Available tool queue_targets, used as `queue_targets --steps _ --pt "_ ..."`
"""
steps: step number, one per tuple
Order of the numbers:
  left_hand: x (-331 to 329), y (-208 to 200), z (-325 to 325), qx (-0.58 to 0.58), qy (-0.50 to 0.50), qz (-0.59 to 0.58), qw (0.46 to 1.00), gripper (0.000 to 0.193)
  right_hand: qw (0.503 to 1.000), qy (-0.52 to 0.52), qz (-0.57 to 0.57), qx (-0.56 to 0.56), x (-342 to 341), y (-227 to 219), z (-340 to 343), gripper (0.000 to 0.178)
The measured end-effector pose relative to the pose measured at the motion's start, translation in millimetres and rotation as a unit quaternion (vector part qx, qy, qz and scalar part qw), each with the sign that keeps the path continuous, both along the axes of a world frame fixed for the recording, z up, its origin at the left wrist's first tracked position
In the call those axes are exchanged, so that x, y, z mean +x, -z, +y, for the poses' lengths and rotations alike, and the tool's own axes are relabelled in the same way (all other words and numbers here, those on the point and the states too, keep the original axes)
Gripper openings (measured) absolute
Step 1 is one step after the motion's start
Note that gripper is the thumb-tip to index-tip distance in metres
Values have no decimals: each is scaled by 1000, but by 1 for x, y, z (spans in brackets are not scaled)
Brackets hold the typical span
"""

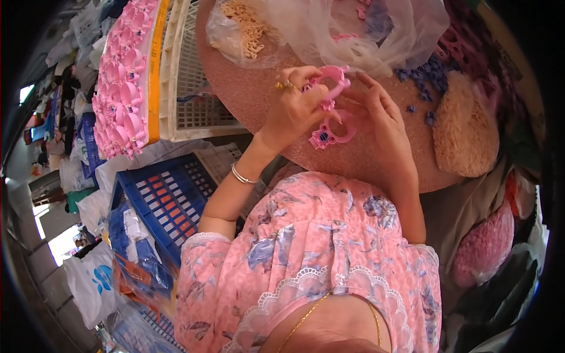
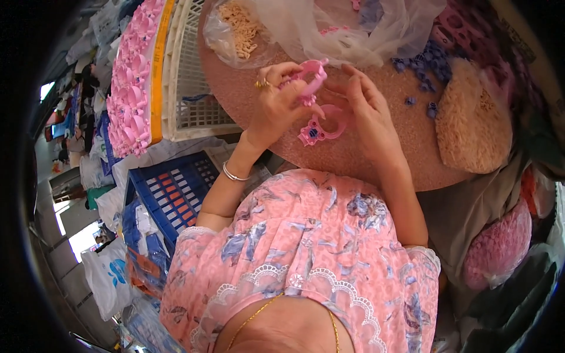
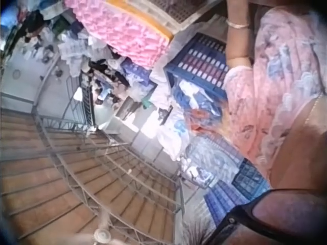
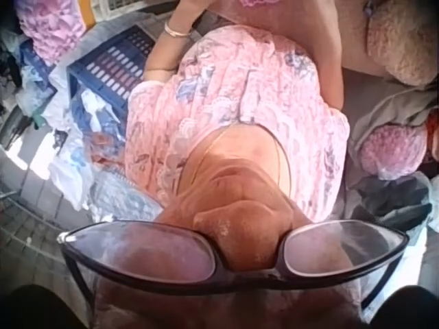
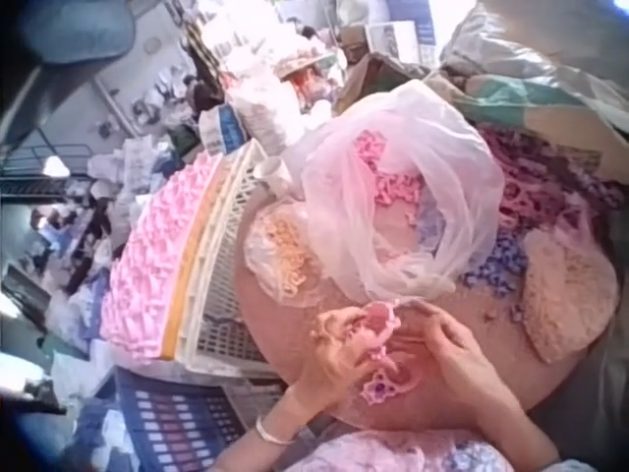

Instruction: Assembling small pink plastic parts and placing them into a sorting tray.

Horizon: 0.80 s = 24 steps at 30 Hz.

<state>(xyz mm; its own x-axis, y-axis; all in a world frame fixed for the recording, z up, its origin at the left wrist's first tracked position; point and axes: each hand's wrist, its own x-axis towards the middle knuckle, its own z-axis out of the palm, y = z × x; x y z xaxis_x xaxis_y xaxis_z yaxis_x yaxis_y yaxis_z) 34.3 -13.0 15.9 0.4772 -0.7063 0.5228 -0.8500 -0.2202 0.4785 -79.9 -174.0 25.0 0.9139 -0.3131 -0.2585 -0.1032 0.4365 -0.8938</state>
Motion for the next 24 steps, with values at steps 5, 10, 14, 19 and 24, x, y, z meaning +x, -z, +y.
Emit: queue_targets --steps 5,10,14,19,24 --pt "-11 4 8 37 39 -100 994 51 931 -83 -68 349 8 12 7 65" --pt "-14 5 6 15 87 -10 996 67 953 -83 -57 285 13 10 8 51" --pt "-10 24 -2 -90 108 141 980 68 966 -83 -27 245 17 20 1 47" --pt "-14 32 -8 -233 52 287 928 62 951 -96 -35 291 17 27 -12 46" --pt "-14 16 -8 -217 -8 299 929 62 954 -85 -100 271 22 23 -15 46"
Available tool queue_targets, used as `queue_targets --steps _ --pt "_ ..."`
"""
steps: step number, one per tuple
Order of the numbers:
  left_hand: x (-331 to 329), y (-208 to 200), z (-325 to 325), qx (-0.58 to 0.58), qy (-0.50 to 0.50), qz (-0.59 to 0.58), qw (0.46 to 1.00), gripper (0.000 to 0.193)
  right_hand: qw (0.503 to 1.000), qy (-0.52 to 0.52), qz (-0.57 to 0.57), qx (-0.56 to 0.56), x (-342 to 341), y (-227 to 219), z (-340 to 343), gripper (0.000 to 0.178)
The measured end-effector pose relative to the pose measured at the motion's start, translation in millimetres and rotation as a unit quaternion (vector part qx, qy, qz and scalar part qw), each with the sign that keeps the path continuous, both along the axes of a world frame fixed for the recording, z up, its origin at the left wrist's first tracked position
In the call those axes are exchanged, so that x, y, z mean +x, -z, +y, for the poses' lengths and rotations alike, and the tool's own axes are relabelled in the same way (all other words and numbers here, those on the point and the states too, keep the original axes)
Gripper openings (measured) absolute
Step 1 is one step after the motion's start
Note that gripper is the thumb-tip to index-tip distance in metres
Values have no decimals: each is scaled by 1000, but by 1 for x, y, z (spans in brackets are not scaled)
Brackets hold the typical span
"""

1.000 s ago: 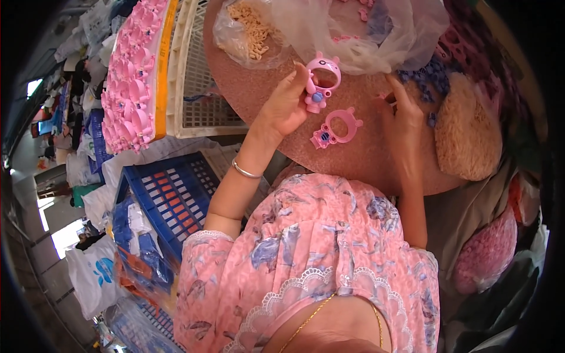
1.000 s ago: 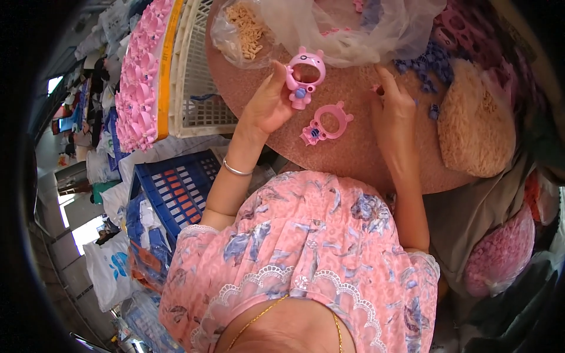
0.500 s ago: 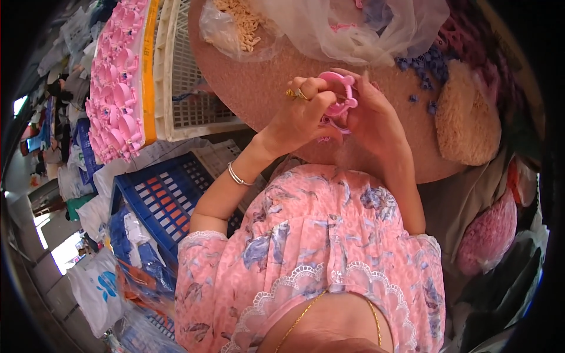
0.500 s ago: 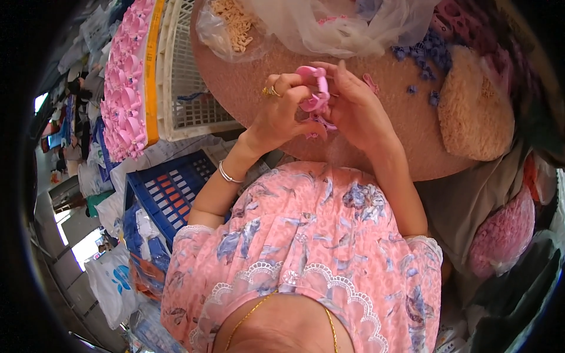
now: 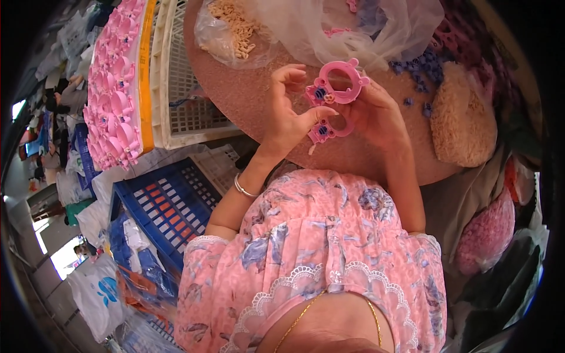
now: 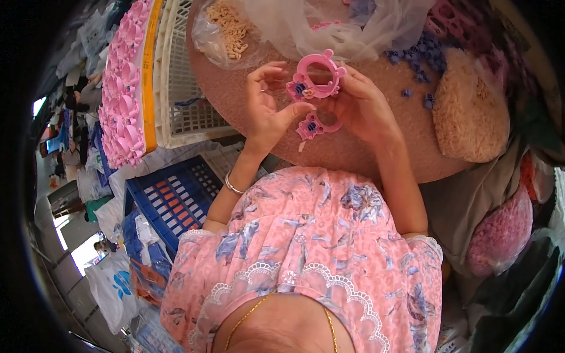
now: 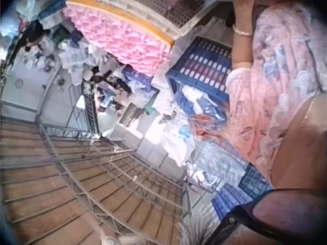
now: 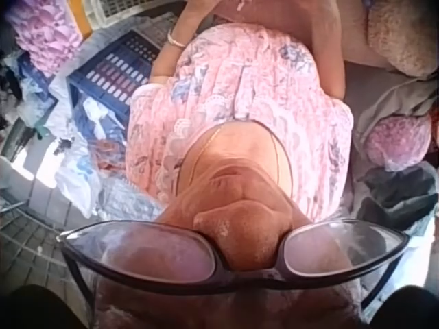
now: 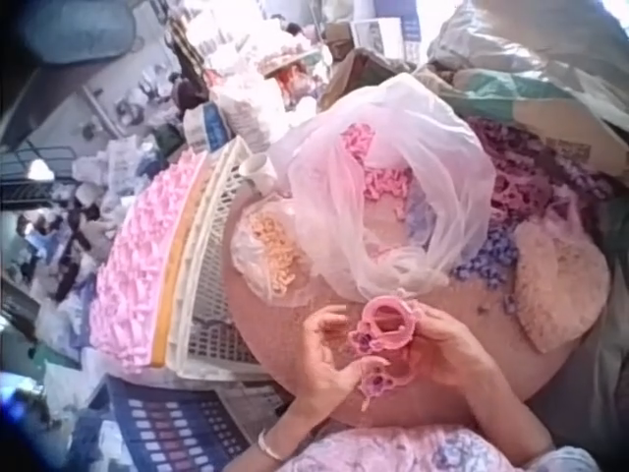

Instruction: Assembling small pink plastic parts and placing them into a sorting tray.

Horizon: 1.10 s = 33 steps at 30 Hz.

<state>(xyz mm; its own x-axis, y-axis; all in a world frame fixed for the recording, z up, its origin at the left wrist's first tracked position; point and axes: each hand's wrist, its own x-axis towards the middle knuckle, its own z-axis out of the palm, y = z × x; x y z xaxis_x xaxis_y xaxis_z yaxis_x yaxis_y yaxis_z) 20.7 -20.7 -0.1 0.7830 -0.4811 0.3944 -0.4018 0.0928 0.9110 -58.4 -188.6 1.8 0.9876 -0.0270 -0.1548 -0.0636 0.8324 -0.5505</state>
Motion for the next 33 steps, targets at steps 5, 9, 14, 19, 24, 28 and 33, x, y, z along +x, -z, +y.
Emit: queue_targets --steps 5,9,14,19,24,28,33 --pt "-10 -6 -6 -7 13 156 988 61 1000 7 12 5 -4 0 -6 41" --pt "-13 -12 -4 -28 -13 175 984 54 1000 -14 5 21 -3 1 -9 46" --pt "-7 -12 4 -71 -20 276 958 53 984 50 42 -163 -6 -17 4 32" --pt "18 5 33 -78 -91 253 960 47 641 27 -156 -751 -24 -42 8 22" --pt "18 4 35 -38 -116 166 978 49 540 -68 -245 -803 -45 -16 22 23" --pt "5 13 31 -11 -128 123 984 54 484 -69 -255 -835 -53 1 30 26" --pt "-9 25 34 47 -169 56 983 57 645 32 -192 -739 -55 -6 44 17"
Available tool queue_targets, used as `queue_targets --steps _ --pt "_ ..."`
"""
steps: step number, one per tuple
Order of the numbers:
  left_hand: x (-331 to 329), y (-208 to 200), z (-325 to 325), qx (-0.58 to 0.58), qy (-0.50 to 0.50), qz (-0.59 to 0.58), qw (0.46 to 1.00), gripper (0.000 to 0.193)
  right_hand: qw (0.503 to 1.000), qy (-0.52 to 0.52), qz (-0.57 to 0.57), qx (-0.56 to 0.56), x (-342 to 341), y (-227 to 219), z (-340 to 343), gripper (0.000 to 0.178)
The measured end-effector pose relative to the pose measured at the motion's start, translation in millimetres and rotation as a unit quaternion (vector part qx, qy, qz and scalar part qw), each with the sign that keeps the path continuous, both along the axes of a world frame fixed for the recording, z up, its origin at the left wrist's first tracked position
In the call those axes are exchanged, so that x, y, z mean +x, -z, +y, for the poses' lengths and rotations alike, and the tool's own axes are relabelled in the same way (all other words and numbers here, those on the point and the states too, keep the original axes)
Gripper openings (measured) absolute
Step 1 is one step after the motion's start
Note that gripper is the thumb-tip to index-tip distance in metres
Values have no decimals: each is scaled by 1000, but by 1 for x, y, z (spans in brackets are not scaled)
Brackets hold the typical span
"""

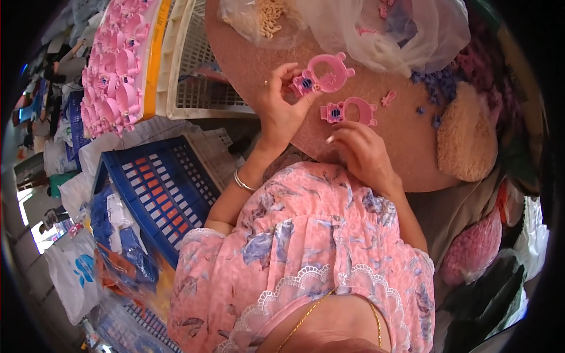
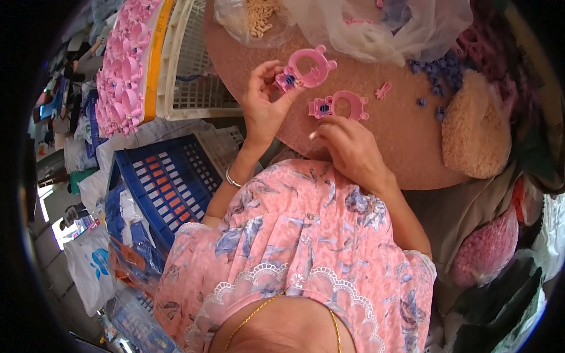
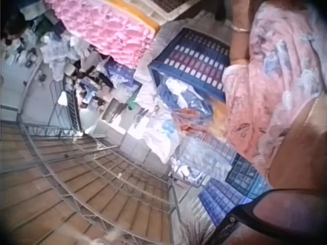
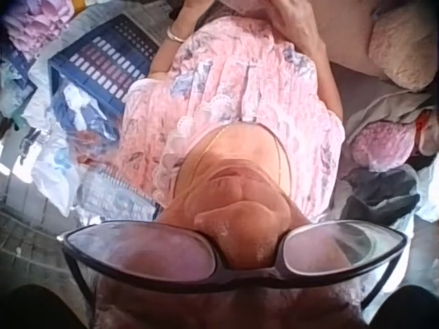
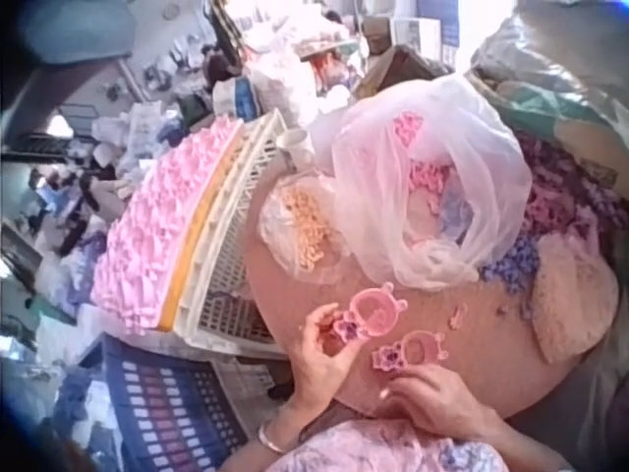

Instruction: Assembling small pink plastic parts and placing them into a sorting tray.

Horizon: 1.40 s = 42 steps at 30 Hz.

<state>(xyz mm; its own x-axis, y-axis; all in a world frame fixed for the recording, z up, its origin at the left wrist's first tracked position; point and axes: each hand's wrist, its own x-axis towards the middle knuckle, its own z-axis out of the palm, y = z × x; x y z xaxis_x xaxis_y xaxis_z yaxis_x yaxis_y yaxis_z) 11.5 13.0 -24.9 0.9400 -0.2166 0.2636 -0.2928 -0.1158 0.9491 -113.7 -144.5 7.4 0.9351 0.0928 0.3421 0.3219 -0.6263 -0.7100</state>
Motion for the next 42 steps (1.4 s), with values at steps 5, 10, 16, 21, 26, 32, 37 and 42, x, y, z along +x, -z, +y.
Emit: queue_targets --steps 5,10,16,21,26,32,37,42 --pt "-13 -10 -7 31 15 -34 999 58 970 138 57 193 15 -27 0 16" --pt "-18 -18 -14 60 26 -10 998 58 982 175 -72 -15 42 -42 -2 21" --pt "-25 -20 -24 72 26 -41 996 53 971 186 -55 -139 51 -47 -1 23" --pt "-30 -19 -30 62 40 -47 996 49 970 184 -52 -148 51 -40 0 22" --pt "-32 -19 -31 47 44 -57 996 50 970 180 -29 -159 49 -37 -2 20" --pt "-32 -20 -29 54 30 -80 995 54 970 187 -9 -155 50 -43 -5 17" --pt "-31 -22 -27 73 31 -101 992 57 969 136 -28 -205 53 -50 -12 18" --pt "-28 -22 -25 79 49 -125 988 57 961 41 -55 -267 61 -68 -21 21"
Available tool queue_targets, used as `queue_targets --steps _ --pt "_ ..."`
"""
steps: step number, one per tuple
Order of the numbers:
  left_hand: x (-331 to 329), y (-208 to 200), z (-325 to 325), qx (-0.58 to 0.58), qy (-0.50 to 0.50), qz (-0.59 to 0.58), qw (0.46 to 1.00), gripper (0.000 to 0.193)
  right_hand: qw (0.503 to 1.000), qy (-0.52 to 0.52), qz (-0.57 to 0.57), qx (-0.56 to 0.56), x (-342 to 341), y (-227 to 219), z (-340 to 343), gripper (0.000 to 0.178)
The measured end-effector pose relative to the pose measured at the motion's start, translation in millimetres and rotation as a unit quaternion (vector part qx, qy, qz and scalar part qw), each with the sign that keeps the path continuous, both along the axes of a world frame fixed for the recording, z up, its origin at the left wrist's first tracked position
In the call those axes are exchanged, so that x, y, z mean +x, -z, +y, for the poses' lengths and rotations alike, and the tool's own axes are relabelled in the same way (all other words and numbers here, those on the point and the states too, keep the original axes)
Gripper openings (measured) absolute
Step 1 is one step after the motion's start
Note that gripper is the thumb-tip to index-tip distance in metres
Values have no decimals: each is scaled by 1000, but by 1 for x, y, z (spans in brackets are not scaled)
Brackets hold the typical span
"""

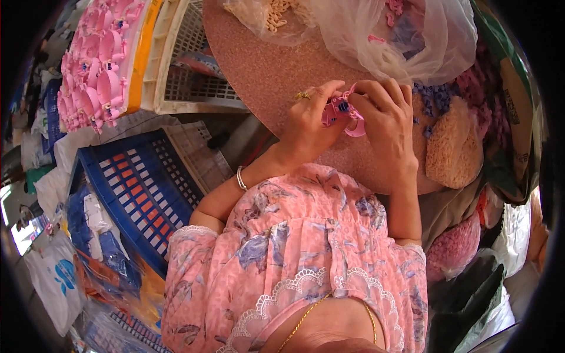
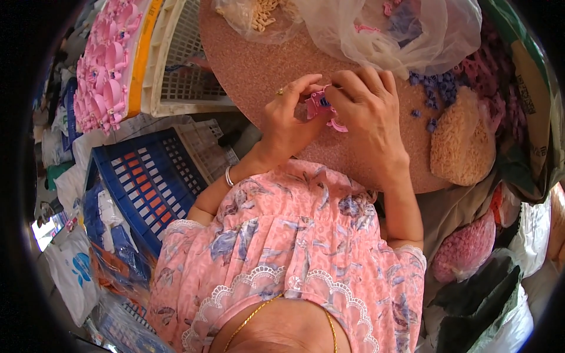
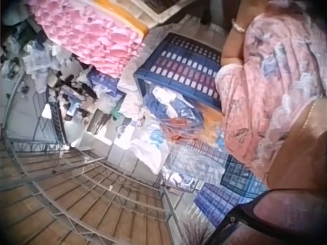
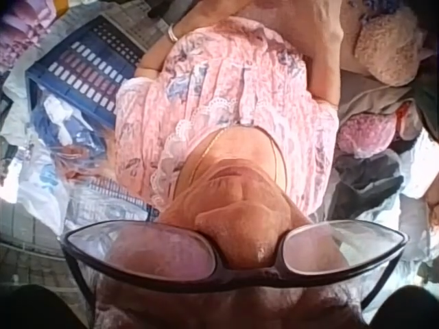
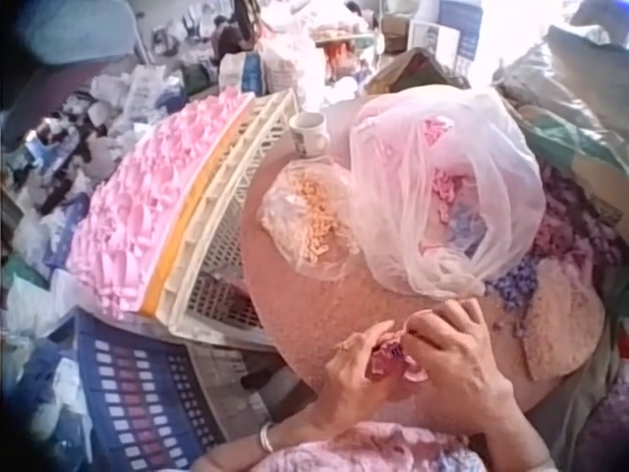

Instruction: Assembling small pink plastic parts and placing them into a sorting tray.

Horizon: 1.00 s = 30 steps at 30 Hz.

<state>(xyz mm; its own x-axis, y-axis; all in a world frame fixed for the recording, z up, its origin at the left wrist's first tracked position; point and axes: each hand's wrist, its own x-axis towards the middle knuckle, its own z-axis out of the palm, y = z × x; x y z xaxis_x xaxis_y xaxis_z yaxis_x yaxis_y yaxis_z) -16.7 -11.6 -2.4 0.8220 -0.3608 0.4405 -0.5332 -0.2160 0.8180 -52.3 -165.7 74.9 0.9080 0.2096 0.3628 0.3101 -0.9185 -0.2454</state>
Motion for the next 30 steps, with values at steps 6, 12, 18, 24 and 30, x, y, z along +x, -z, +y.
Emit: queue_targets --steps 6,12,18,24,30 --pt "1 5 5 -24 28 12 999 55 998 -39 -31 -25 3 -12 -15 31" --pt "9 1 11 -48 62 27 997 54 924 197 49 325 -20 6 -11 32" --pt "13 -1 9 29 69 -116 990 54 778 224 160 565 -19 8 -5 29" --pt "21 7 14 153 44 -263 952 52 766 219 197 571 -12 3 -6 30" --pt "20 18 11 92 -2 -128 988 42 798 257 67 540 -17 14 -36 18"
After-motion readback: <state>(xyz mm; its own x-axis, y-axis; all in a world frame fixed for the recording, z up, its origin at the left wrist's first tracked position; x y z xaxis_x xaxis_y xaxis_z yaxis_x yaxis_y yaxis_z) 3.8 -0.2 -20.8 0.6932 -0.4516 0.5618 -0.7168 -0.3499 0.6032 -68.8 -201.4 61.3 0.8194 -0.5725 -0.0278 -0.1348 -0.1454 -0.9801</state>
